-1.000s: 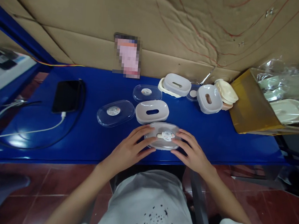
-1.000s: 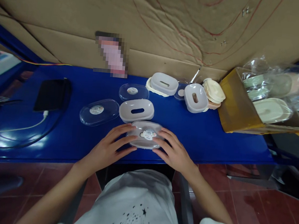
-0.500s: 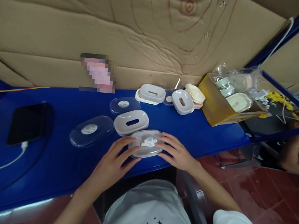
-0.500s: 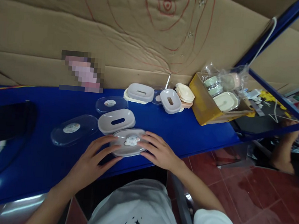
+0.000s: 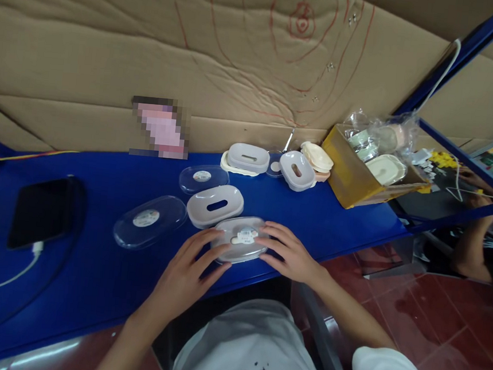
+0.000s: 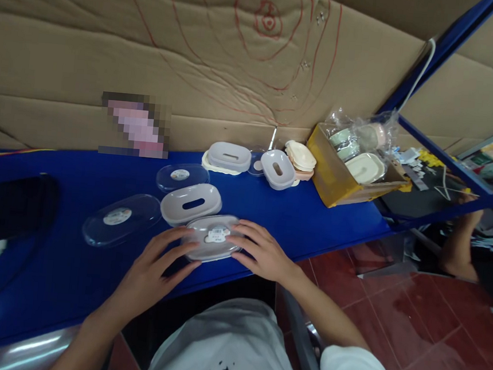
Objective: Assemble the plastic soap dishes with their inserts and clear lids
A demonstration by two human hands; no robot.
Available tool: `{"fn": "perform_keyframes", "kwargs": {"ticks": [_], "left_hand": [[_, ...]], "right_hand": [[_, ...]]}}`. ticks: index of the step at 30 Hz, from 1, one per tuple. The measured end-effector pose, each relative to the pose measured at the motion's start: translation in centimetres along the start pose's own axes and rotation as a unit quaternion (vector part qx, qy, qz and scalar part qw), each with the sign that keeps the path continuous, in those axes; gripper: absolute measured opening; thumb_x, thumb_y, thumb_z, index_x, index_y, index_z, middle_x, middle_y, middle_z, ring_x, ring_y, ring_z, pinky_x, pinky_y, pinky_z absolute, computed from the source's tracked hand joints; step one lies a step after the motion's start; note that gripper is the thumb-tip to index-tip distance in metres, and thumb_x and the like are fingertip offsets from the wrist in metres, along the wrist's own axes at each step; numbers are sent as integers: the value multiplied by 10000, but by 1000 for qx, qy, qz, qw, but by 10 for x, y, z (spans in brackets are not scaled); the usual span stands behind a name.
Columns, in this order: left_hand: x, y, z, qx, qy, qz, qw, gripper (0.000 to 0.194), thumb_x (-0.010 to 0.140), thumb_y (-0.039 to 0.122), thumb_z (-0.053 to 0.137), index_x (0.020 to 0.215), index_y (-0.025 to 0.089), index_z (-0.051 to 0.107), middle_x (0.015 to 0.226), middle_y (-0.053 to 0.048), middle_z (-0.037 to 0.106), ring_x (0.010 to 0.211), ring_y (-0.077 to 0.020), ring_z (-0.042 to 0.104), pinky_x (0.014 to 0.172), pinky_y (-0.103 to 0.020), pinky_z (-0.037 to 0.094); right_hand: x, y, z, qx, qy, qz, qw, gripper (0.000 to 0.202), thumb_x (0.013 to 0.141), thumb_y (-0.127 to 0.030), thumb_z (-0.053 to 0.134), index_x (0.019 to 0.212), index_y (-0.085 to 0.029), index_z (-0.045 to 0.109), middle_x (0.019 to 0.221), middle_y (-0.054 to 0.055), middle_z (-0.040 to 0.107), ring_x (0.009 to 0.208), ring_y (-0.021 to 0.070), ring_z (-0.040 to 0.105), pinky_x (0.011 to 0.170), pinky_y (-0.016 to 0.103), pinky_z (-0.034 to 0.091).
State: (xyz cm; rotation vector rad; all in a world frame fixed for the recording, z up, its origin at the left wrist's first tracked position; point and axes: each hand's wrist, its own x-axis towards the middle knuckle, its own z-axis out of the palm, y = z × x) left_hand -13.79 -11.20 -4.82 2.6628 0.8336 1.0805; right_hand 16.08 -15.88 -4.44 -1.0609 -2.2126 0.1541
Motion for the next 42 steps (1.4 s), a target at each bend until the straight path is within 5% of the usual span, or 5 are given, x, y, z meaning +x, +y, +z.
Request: {"fn": "perform_keyframes", "kwargs": {"ticks": [28,31,33,38,42], "left_hand": [[-5,1,1,-2,-10,-15,1000,364,1028,210,709,1381,255,635,1438,-130,646,1373,-320,633,1110,-512,598],[-6,1,1,-2,-18,-20,1000,374,1035,215,701,1398,266,628,1449,-126,644,1373,-317,634,1112,-520,596],[-7,0,0,2,-24,-19,1000,372,1041,214,692,1404,261,622,1461,-130,639,1383,-319,627,1112,-524,597],[-10,0,-1,6,-32,-22,999,373,1052,228,674,1419,272,626,1467,-125,645,1396,-320,625,1117,-530,597],[-11,0,-1,1,-22,-34,999,396,1047,228,679,1433,300,626,1458,-112,654,1384,-314,636,1115,-525,600]], "right_hand": [[4,5,-3,130,-8,86,988,362,1064,-423,663,1397,-284,689,1460,107,695,1450,270,588,1212,511,498],[19,24,-27,307,110,186,927,455,1054,-655,565,1107,-251,769,1096,84,806,1047,257,756,969,457,618],[31,42,-53,418,218,214,855,570,1080,-710,425,849,-263,691,758,15,715,734,204,693,753,382,609],[48,70,-105,673,435,193,567,557,1118,-574,464,661,-255,467,557,-66,468,540,133,493,623,291,488],[44,74,-100,704,426,207,528,644,1132,-577,413,591,-244,302,473,-77,312,449,127,358,563,301,441]]}}
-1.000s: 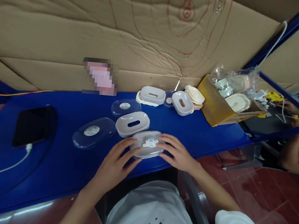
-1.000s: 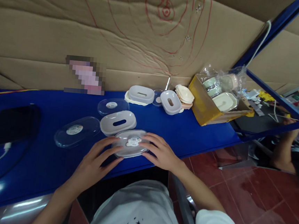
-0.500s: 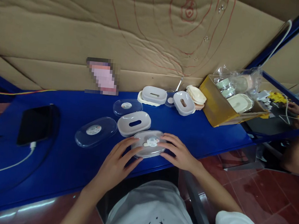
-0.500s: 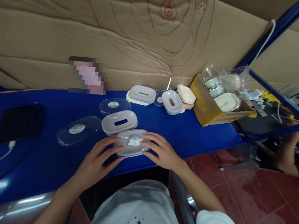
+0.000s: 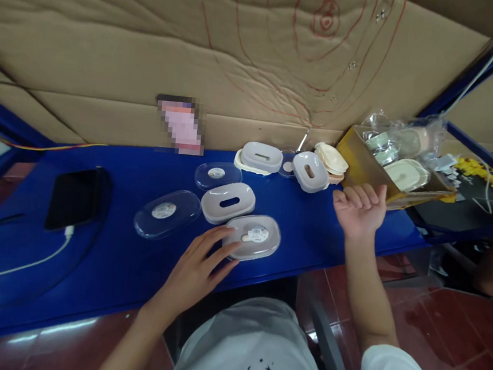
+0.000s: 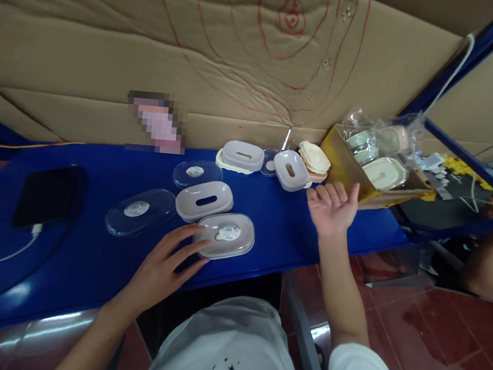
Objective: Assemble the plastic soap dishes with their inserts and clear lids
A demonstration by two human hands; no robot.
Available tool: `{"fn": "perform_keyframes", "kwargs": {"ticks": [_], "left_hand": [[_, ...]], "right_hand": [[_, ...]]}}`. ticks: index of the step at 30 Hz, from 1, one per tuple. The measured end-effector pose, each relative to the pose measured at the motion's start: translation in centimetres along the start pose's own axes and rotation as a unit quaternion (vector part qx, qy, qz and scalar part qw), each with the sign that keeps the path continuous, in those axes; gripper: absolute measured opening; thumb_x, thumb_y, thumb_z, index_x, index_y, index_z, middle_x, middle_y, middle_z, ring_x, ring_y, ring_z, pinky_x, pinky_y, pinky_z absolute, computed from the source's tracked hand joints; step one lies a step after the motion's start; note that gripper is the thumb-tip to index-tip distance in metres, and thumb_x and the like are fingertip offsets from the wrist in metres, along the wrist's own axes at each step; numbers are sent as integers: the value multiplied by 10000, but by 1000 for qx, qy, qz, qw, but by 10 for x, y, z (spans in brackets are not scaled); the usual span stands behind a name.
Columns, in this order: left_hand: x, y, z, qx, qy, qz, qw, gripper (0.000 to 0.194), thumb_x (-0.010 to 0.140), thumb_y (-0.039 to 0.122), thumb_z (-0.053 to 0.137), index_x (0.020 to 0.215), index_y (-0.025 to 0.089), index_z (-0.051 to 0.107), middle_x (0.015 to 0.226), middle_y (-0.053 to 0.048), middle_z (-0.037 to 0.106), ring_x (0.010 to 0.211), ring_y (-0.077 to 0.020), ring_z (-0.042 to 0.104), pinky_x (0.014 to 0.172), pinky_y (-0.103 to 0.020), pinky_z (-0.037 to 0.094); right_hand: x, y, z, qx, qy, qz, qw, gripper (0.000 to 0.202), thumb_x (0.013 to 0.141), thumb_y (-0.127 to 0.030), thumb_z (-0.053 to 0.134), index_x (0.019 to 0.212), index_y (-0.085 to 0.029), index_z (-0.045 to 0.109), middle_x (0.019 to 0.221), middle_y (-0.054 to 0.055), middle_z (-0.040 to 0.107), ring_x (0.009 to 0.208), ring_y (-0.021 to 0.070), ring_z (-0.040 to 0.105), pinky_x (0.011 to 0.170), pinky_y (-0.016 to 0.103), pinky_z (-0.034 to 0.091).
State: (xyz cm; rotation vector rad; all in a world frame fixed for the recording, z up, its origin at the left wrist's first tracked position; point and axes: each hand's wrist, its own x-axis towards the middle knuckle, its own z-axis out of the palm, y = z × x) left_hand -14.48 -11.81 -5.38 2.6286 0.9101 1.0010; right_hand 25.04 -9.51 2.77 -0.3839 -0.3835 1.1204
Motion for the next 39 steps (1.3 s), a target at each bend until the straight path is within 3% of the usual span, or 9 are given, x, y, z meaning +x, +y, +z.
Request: {"fn": "perform_keyframes", "kwargs": {"ticks": [6,12,20,27,32,34,35,37,39], "left_hand": [[1,0,-1,1,1,13,1000,396,1039,207,698,1420,278,617,1456,-122,647,1394,-312,623,1107,-518,600],[2,2,-2,6,2,13,1000,394,1033,198,703,1413,259,622,1453,-127,647,1390,-315,625,1107,-507,598],[1,2,-1,9,-2,13,1000,412,1033,191,703,1429,261,609,1473,-127,633,1402,-313,608,1113,-513,594],[1,2,0,11,-5,11,1000,405,1034,187,704,1423,255,614,1479,-126,629,1415,-311,597,1133,-506,577],[0,2,-2,16,-5,10,1000,403,1036,195,702,1422,262,608,1474,-121,632,1410,-307,603,1131,-501,581],[0,2,-2,22,-8,9,1000,407,1038,196,698,1427,265,602,1471,-121,633,1410,-309,602,1131,-501,582],[1,2,-1,25,-9,7,1000,407,1040,200,695,1430,267,599,1470,-121,632,1411,-311,601,1132,-503,583],[3,3,1,26,-9,3,1000,401,1050,209,682,1436,267,592,1471,-125,627,1422,-314,593,1141,-510,579],[7,6,4,19,-13,0,1000,385,1068,213,646,1446,258,582,1486,-136,613,1435,-311,587,1153,-505,573]], "right_hand": [[0,14,-16,-27,3,20,999,696,1135,-549,434,576,-238,160,449,-84,180,419,118,238,526,291,408],[2,15,-19,-13,-13,39,999,710,1139,-601,354,562,-238,154,430,-75,209,408,114,239,524,297,423],[2,16,-23,-9,-39,54,998,726,1123,-607,416,550,-240,163,426,-76,219,417,111,233,542,302,437],[-2,16,-23,-88,-41,37,995,759,1061,-566,612,551,-233,158,442,-80,175,440,117,165,543,301,391],[0,15,-23,-204,-77,4,976,776,1044,-652,585,527,-245,172,445,-84,108,448,125,102,531,314,370],[-4,18,-22,-308,-104,-27,945,768,1060,-734,456,509,-259,213,434,-76,120,431,135,147,542,331,399],[-9,22,-20,-383,-121,-46,915,758,1065,-762,394,503,-267,276,428,-66,182,425,145,223,566,347,434],[-23,32,-15,-524,-159,-74,834,682,1042,-769,463,579,-274,543,522,-16,496,540,185,514,706,398,534],[-41,45,-9,-641,-239,-78,725,444,969,-710,678,972,-280,793,1038,75,793,1026,280,727,1010,496,545]]}}
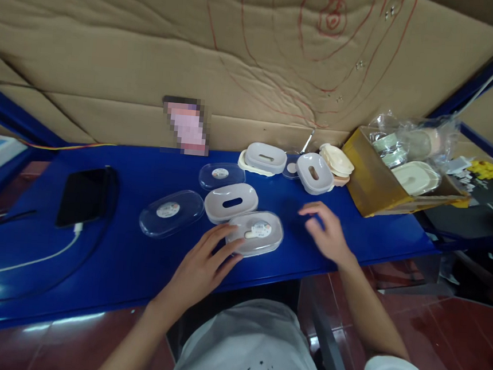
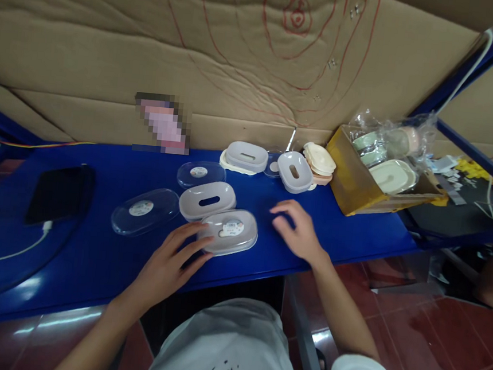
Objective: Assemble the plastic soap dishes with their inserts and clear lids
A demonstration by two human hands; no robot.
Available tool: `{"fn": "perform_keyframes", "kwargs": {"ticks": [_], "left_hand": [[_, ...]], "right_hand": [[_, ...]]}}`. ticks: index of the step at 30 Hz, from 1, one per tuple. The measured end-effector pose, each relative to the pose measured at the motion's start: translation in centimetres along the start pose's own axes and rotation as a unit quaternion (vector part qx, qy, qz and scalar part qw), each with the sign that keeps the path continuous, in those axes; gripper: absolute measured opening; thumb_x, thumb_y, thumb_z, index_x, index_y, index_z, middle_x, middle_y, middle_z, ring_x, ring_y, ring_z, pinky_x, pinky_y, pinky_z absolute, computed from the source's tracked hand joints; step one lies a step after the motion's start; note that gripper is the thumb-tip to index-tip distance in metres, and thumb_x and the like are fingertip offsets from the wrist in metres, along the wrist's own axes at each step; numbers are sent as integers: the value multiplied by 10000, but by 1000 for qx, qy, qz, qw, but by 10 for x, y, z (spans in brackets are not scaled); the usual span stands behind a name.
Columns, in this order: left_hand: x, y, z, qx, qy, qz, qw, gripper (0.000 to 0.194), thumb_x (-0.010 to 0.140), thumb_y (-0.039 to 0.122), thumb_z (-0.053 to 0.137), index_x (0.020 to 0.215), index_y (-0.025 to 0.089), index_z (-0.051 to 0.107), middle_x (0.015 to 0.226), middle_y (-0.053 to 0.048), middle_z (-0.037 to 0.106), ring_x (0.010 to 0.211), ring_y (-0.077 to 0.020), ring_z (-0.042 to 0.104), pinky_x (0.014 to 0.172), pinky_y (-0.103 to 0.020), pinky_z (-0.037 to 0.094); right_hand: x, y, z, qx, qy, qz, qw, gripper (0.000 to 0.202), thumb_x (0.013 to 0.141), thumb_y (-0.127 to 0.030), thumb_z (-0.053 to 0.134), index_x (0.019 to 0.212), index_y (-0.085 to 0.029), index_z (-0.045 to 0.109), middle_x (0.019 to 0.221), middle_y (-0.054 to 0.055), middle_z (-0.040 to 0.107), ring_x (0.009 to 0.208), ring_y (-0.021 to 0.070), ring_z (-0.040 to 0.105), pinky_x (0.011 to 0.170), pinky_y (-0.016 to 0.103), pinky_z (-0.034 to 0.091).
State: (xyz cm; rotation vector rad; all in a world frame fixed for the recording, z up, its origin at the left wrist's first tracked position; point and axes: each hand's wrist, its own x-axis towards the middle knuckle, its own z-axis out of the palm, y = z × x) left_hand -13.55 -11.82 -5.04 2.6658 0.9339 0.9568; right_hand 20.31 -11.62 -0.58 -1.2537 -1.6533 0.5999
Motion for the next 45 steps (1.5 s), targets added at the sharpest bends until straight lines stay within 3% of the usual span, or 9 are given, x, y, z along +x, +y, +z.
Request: {"fn": "perform_keyframes", "kwargs": {"ticks": [2,4,6,10,13,21,28,38,45], "left_hand": [[4,2,0,-4,-5,-2,1000,382,1086,202,597,1463,252,572,1517,-144,594,1443,-301,589,1155,-482,573],[7,0,-5,9,1,-8,1000,399,1087,183,569,1477,270,568,1542,-135,583,1449,-294,588,1181,-486,549],[4,-8,-16,52,29,-30,998,415,1076,191,582,1479,293,569,1541,-127,590,1454,-311,581,1223,-547,494],[-19,-38,-47,194,79,-183,961,478,1060,356,633,1523,273,547,1616,-181,520,1510,-436,499,1238,-725,379],[-42,-58,-60,214,57,-253,942,483,1068,463,590,1503,255,570,1633,-193,500,1490,-462,511,1175,-720,450],[-40,-44,-35,139,-7,-162,977,290,1068,446,579,1244,235,671,1420,-146,646,1295,-383,643,1051,-601,571],[-18,-27,-24,35,-76,-57,995,253,1088,355,576,1308,258,651,1492,-114,599,1386,-327,589,1148,-555,541],[0,-33,-20,78,-115,-62,988,496,1082,432,584,1560,307,530,1670,-130,476,1511,-391,503,1186,-633,494],[-6,-29,-24,93,-101,-82,987,389,1069,385,597,1453,318,603,1561,-123,576,1430,-369,579,1145,-608,516]], "right_hand": [[-8,-10,18,-119,-122,-55,984,588,927,-642,779,1410,-315,704,1576,104,618,1493,359,524,1256,597,366],[-13,-14,32,-213,-217,-106,947,673,998,-608,703,1592,-337,539,1742,83,427,1641,343,327,1320,621,276],[-16,-13,39,-242,-246,-123,931,658,1040,-566,656,1631,-335,482,1757,74,402,1656,308,306,1315,586,327],[-20,1,30,-269,-219,-116,931,655,1042,-559,654,1632,-338,473,1751,72,413,1644,300,338,1293,561,393],[-20,12,17,-301,-177,-94,932,639,1055,-548,631,1635,-334,468,1744,89,420,1635,322,356,1283,590,400],[11,26,-19,-370,-156,-64,913,565,1068,-517,594,1581,-284,546,1726,142,437,1609,370,397,1253,640,406],[16,47,-37,-350,-144,-57,924,610,1044,-547,627,1602,-328,508,1683,131,487,1564,362,459,1227,620,441],[6,32,-26,-291,-137,-55,945,592,1004,-546,702,1542,-337,571,1464,146,588,1431,376,555,1176,631,494],[-13,30,-11,-261,-115,-84,955,622,1008,-531,701,1578,-350,528,1469,147,552,1480,374,491,1216,647,471]]}}
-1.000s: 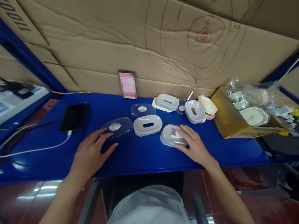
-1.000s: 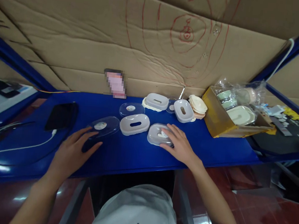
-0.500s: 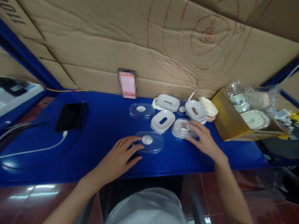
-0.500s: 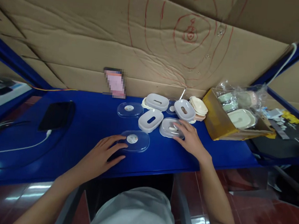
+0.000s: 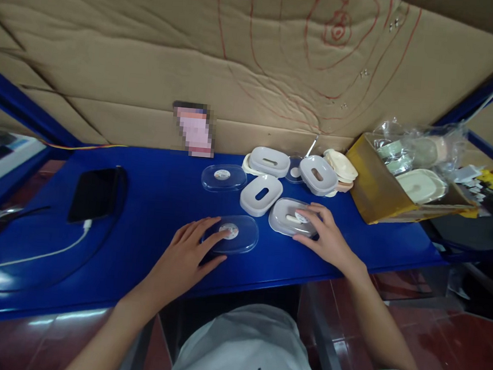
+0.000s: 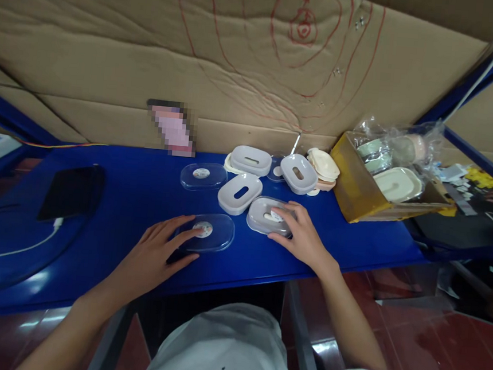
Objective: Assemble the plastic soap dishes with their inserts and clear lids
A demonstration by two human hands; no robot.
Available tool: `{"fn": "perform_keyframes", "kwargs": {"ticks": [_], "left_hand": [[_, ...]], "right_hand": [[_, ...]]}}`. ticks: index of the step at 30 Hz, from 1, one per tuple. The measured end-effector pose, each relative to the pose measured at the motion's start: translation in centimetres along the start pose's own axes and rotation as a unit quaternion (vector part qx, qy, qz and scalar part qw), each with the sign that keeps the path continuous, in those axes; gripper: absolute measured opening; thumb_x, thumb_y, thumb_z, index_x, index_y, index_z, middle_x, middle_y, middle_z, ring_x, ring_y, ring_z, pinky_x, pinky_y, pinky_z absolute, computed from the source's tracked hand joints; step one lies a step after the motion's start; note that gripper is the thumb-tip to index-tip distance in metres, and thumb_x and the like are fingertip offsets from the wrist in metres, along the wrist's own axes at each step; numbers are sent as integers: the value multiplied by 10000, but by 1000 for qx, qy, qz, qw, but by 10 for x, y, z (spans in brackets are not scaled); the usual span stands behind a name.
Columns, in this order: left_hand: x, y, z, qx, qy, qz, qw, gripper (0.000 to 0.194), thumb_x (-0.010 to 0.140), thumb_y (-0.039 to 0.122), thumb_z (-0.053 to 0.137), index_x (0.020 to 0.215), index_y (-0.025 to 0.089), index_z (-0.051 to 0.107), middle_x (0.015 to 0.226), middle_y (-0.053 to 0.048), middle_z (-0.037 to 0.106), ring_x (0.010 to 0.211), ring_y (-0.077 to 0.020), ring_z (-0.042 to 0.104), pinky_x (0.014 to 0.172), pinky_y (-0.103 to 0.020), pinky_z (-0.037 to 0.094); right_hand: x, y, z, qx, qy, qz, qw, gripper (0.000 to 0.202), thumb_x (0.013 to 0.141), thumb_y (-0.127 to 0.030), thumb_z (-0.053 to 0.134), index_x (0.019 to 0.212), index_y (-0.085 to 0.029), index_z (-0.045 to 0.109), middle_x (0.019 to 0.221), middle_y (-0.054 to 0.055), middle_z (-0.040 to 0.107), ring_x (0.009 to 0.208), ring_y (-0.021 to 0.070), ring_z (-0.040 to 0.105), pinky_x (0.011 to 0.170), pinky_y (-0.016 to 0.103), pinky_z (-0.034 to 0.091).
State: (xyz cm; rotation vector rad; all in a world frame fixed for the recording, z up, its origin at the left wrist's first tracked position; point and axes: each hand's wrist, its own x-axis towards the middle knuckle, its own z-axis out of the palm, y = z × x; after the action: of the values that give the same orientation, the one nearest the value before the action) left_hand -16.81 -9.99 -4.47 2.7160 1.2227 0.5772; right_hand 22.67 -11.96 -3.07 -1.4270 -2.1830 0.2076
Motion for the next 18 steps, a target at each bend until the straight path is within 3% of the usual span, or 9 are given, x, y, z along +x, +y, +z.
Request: {"fn": "perform_keyframes", "kwargs": {"ticks": [6,13,18], "left_hand": [[-6,-3,0,-2,2,-17,1000,393,1017,446,666,1352,247,613,1660,-177,463,1476,-411,540,1132,-614,530],[-3,-6,5,13,8,-66,998,404,1031,507,620,1338,247,595,1607,-169,548,1418,-392,603,1121,-586,532],[-1,-1,11,30,27,-96,995,439,1037,510,605,1374,231,578,1609,-194,535,1459,-405,566,1170,-613,475]], "right_hand": [[-9,-3,-5,-19,-6,-5,1000,616,1034,-518,668,1603,-357,494,1500,147,544,1513,374,468,1209,650,479],[-23,-10,-6,-23,-4,5,1000,618,1016,-528,692,1589,-383,513,1497,139,553,1480,374,511,1190,627,506],[-9,-16,-17,-42,-34,-1,999,624,1044,-554,631,1621,-366,486,1581,139,550,1545,387,456,1216,634,453]]}}
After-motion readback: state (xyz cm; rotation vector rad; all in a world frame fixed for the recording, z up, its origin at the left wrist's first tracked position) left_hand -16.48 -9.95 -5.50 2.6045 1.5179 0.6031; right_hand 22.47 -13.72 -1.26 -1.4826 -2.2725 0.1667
